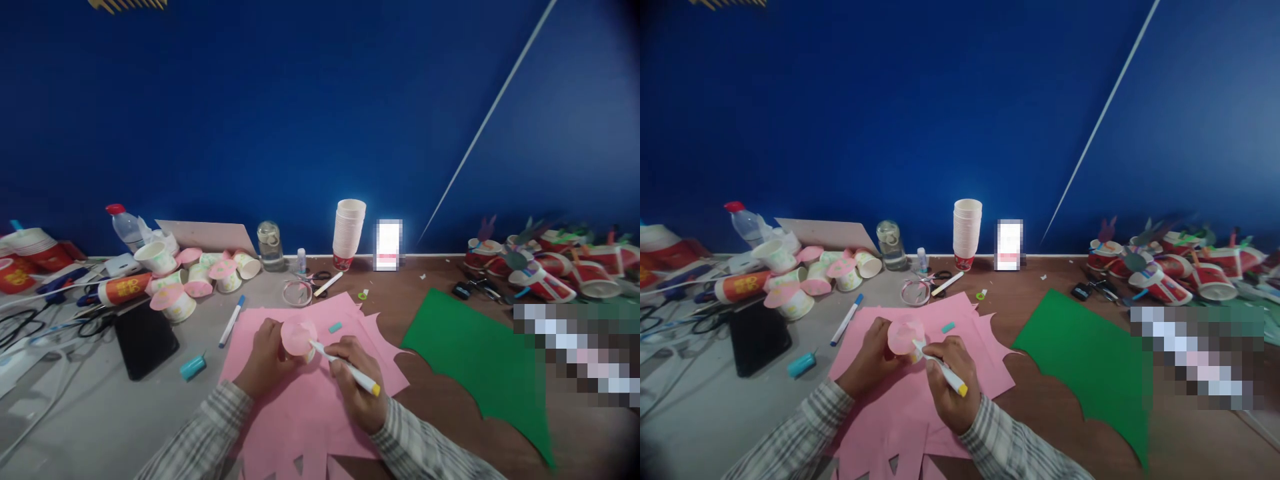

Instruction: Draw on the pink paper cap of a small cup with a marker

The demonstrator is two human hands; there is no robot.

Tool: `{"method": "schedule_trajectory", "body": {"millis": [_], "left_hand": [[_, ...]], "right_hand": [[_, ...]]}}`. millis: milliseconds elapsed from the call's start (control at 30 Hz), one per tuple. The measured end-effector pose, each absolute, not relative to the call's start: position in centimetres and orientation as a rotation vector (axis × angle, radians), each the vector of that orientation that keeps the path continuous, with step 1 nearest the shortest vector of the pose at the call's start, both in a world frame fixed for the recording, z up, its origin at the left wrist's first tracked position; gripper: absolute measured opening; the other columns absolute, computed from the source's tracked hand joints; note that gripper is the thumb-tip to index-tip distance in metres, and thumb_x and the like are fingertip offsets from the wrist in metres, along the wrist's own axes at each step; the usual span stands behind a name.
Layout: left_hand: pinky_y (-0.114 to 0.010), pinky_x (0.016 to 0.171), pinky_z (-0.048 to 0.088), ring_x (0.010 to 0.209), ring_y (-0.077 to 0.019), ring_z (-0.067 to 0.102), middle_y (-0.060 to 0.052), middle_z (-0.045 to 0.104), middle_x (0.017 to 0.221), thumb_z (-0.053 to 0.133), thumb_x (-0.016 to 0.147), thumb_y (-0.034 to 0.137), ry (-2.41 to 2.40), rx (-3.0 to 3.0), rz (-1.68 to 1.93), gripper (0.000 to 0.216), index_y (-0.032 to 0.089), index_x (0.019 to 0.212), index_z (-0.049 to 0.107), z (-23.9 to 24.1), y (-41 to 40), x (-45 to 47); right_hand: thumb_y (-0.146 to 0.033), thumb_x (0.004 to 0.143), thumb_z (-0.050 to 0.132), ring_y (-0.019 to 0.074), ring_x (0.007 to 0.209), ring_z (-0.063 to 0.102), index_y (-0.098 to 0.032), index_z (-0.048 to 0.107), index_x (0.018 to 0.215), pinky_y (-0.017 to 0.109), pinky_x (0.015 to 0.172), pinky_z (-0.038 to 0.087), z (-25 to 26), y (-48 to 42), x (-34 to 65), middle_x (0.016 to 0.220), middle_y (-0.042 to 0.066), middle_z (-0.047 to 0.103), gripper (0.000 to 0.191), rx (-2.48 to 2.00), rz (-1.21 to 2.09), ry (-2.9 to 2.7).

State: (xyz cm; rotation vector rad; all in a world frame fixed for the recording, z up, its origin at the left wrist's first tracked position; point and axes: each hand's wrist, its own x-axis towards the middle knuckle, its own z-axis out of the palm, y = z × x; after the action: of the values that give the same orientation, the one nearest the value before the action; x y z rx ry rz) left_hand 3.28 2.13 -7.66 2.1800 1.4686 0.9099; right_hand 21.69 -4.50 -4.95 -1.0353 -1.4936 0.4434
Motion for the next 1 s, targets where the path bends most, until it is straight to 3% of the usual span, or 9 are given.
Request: {"method": "schedule_trajectory", "body": {"millis": [1000], "left_hand": [[-0.036,0.063,0.044,0.072,-0.0224,0.052,0.002,0.052,0.076,0.072,0.055,0.041,1.487,2.280,0.883,0.031,0.026,0.078,0.058,-7.67,1.74,3.33]], "right_hand": [[-0.022,0.080,0.049,0.0191,0.063,0.057,-0.024,0.065,0.085,0.031,0.060,0.048,-5.37,-4.01,21.52,0.064,0.000,0.063,0.016,-1.066,0.440,-1.553]]}}
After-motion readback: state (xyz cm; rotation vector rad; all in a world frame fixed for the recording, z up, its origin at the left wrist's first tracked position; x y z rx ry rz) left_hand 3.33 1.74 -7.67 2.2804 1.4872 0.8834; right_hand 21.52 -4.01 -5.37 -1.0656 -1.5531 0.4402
